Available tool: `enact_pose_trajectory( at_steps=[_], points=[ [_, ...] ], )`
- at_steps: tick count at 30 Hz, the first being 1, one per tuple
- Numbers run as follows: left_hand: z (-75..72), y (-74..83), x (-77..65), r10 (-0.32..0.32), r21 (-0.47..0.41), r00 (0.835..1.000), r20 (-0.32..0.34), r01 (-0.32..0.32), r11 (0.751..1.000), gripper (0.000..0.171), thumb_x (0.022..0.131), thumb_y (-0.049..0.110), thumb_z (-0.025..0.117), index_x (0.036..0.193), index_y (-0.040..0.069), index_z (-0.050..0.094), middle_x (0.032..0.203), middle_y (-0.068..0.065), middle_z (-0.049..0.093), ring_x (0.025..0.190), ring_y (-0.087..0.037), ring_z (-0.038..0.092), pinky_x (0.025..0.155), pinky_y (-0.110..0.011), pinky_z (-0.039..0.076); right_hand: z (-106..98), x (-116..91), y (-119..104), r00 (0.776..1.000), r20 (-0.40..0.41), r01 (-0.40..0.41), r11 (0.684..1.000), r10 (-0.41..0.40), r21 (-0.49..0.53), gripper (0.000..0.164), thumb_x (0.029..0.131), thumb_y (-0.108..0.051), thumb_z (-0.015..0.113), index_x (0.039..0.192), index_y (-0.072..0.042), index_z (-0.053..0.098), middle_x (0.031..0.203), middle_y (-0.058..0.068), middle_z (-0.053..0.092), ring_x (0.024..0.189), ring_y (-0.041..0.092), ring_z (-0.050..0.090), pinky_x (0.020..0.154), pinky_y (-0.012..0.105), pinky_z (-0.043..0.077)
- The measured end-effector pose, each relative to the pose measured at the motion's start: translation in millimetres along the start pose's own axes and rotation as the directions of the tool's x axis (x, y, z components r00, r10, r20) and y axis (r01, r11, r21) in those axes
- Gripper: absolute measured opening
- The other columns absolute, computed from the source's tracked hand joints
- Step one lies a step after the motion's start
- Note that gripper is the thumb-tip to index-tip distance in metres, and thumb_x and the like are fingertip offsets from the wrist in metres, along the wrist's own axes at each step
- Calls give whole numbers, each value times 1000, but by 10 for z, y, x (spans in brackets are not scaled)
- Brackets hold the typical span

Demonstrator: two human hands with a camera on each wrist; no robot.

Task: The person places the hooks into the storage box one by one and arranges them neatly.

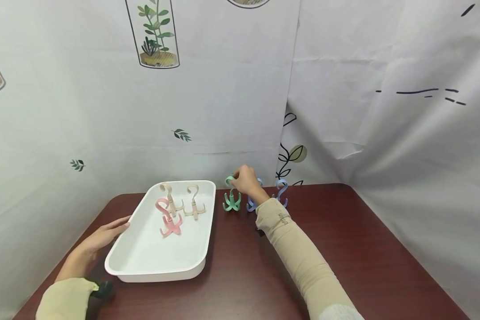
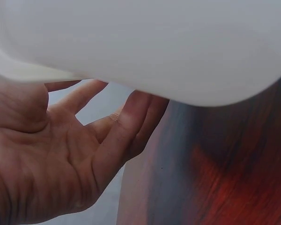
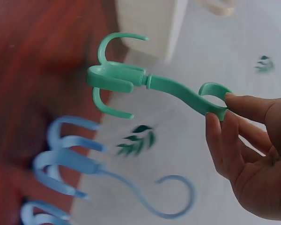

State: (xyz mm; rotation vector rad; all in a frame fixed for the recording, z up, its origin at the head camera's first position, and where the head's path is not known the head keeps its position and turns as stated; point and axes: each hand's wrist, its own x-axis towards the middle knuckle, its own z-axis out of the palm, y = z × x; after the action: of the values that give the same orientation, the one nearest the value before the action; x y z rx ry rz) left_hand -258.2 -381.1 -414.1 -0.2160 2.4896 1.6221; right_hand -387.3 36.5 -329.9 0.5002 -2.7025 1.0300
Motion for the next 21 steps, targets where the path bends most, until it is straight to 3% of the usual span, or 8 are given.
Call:
enact_pose_trajectory(
  at_steps=[6, 10, 16, 21],
  points=[
    [-12, 27, 19, -2, 13, 1000, 4, 2, 1000, 67, 104, 38, 49, 156, 3, 24, 144, -34, 42, 109, -36, 62, 77, -46, 57, -273, -105, -318, 991, -100, 92, 994, -86, 56, 19, 89, -15, 76, 100, 0, 75, 93, 12, 74, 80, 22, 69, 72, 34, 55],
    [-19, 40, 19, 0, 8, 1000, -3, 0, 1000, 67, 104, 38, 49, 156, 3, 24, 143, -34, 43, 107, -34, 63, 77, -46, 57, -370, -205, -569, 989, -111, 115, 987, -102, 113, 23, 89, -21, 76, 103, -3, 75, 96, 10, 73, 73, 19, 69, 63, 30, 56],
    [-9, 19, -10, -17, 4, 1000, -6, 17, 1000, 69, 104, 40, 49, 156, 3, 23, 142, -35, 44, 102, -31, 65, 76, -46, 57, -244, -333, -794, 984, -89, 172, 959, -155, 224, 21, 88, -18, 77, 101, -2, 74, 93, 9, 73, 75, 20, 71, 56, 27, 55],
    [12, 7, -26, -10, -9, 1000, -1, 10, 1000, 68, 104, 38, 49, 156, 2, 23, 140, -35, 45, 102, -30, 65, 76, -46, 57, -26, -419, -860, 980, -68, 198, 952, -187, 233, 18, 88, -16, 77, 98, -2, 74, 89, 8, 73, 74, 20, 71, 56, 26, 55]
  ],
)
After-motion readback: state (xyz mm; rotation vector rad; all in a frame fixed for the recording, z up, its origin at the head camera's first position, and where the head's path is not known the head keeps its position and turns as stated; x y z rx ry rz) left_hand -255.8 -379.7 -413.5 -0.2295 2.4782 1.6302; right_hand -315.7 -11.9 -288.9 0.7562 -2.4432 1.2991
